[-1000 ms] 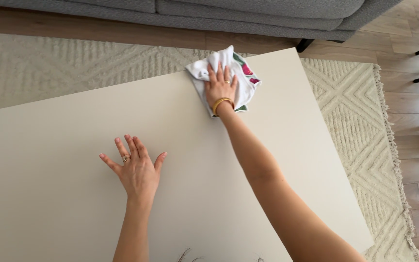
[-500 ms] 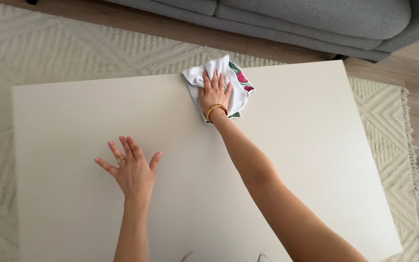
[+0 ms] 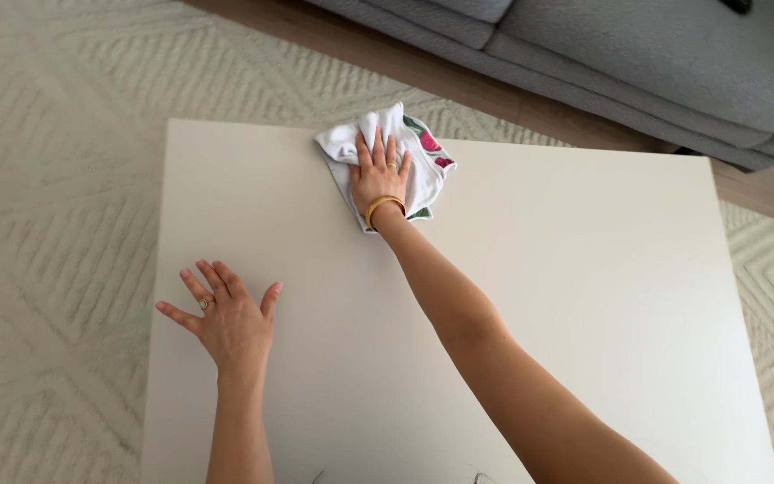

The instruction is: Wiping down a low coffee table using a cleaning cloth.

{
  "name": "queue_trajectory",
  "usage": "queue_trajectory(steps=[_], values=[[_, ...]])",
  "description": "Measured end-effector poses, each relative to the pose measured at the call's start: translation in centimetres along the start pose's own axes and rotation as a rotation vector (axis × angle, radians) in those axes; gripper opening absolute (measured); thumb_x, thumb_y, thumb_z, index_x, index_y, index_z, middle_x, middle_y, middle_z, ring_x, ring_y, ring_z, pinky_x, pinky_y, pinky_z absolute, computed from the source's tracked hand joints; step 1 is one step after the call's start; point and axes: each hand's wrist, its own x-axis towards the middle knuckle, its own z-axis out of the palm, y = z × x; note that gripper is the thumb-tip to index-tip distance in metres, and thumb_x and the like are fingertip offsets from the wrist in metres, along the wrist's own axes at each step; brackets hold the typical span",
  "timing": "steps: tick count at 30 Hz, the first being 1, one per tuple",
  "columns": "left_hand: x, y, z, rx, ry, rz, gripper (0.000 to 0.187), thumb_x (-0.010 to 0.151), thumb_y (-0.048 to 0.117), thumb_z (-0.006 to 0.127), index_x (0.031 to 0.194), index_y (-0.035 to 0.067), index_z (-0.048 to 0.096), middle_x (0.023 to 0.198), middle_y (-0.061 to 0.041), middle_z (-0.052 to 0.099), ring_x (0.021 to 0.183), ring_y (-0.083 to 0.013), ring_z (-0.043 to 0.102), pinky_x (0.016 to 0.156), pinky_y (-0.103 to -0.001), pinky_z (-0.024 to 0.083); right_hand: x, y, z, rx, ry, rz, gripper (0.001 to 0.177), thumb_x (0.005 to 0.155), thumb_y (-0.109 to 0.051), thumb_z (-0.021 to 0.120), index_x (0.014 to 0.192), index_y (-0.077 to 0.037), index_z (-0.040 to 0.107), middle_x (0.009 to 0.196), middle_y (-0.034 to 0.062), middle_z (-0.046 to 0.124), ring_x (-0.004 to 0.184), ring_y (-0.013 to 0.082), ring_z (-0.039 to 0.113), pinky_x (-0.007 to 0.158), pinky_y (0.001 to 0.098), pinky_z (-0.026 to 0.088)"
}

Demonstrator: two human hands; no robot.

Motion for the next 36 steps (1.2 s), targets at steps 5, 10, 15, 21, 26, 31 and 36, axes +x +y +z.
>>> queue_trajectory(steps=[5, 10, 15, 21, 26, 31, 36], values=[[-1.0, -2.7, -0.5, 0.001, 0.066, -0.109, 0.075, 0.091, 0.050, 0.041, 0.136, -0.010, 0.039, 0.144, -0.029, 0.033, 0.139, -0.0399, 0.019, 0.101, -0.066, 0.002, -0.2, -5.6, 0.2, -0.007, -0.017, -0.096, 0.050, 0.094, -0.041, 0.026, 0.142, -0.033, 0.014, 0.151, -0.0017, 0.005, 0.139, 0.0242, 0.004, 0.111, 0.0509, 0.002], [-3.0, -6.3, 1.7, 0.121, 0.000, -0.165, 0.082, 0.092, 0.063, 0.020, 0.134, -0.004, 0.039, 0.141, -0.022, 0.037, 0.133, -0.0295, 0.035, 0.109, -0.056, 0.009, -0.4, -12.3, 1.6, -0.019, 0.012, -0.268, 0.049, 0.094, -0.040, 0.032, 0.141, -0.033, 0.019, 0.150, -0.0018, 0.009, 0.139, 0.0242, 0.007, 0.111, 0.0515, 0.006], [-4.1, -6.2, 1.6, 0.093, 0.005, -0.114, 0.078, 0.088, 0.061, 0.025, 0.132, -0.002, 0.040, 0.135, -0.019, 0.044, 0.122, -0.0252, 0.047, 0.105, -0.048, 0.027, 0.6, -16.8, 2.2, -0.029, 0.028, -0.389, 0.049, 0.094, -0.041, 0.032, 0.141, -0.035, 0.020, 0.150, -0.0050, 0.011, 0.139, 0.0221, 0.010, 0.111, 0.0513, 0.007], [-3.7, -6.2, 1.8, 0.037, -0.072, -0.114, 0.083, 0.087, 0.066, 0.021, 0.134, -0.001, 0.035, 0.139, -0.020, 0.037, 0.127, -0.0266, 0.039, 0.109, -0.049, 0.014, -0.6, -17.3, 3.0, -0.130, 0.041, -0.563, 0.052, 0.092, -0.041, 0.036, 0.141, -0.036, 0.017, 0.150, -0.0054, 0.013, 0.138, 0.0220, 0.012, 0.110, 0.0513, 0.011], [-4.2, -7.9, 2.4, -0.150, -0.156, -0.174, 0.081, 0.091, 0.065, 0.023, 0.134, -0.001, 0.039, 0.136, -0.019, 0.042, 0.126, -0.0263, 0.041, 0.109, -0.052, 0.009, -7.6, -15.4, 4.5, -0.268, 0.101, -0.708, 0.059, 0.089, -0.042, 0.044, 0.142, -0.033, 0.019, 0.149, -0.0018, 0.016, 0.138, 0.0232, 0.014, 0.108, 0.0513, 0.018], [-6.6, -5.4, 0.8, -0.184, 0.040, -0.074, 0.071, 0.095, 0.050, 0.029, 0.138, -0.007, 0.031, 0.140, -0.025, 0.036, 0.131, -0.0317, 0.033, 0.109, -0.054, 0.005, -16.1, -7.9, 5.2, -0.031, 0.199, -0.929, 0.056, 0.082, -0.032, 0.049, 0.135, -0.029, 0.034, 0.148, 0.0005, 0.023, 0.138, 0.0245, 0.021, 0.107, 0.0503, 0.022], [-8.3, 1.7, -1.3, -0.262, -0.011, 0.153, 0.071, 0.092, 0.049, 0.033, 0.138, -0.004, 0.029, 0.140, -0.024, 0.034, 0.131, -0.0320, 0.031, 0.108, -0.056, 0.006, -24.4, 4.3, 2.9, 0.100, 0.195, -0.806, 0.054, 0.077, -0.026, 0.054, 0.130, -0.030, 0.041, 0.146, -0.0006, 0.029, 0.133, 0.0238, 0.029, 0.103, 0.0524, 0.026]])
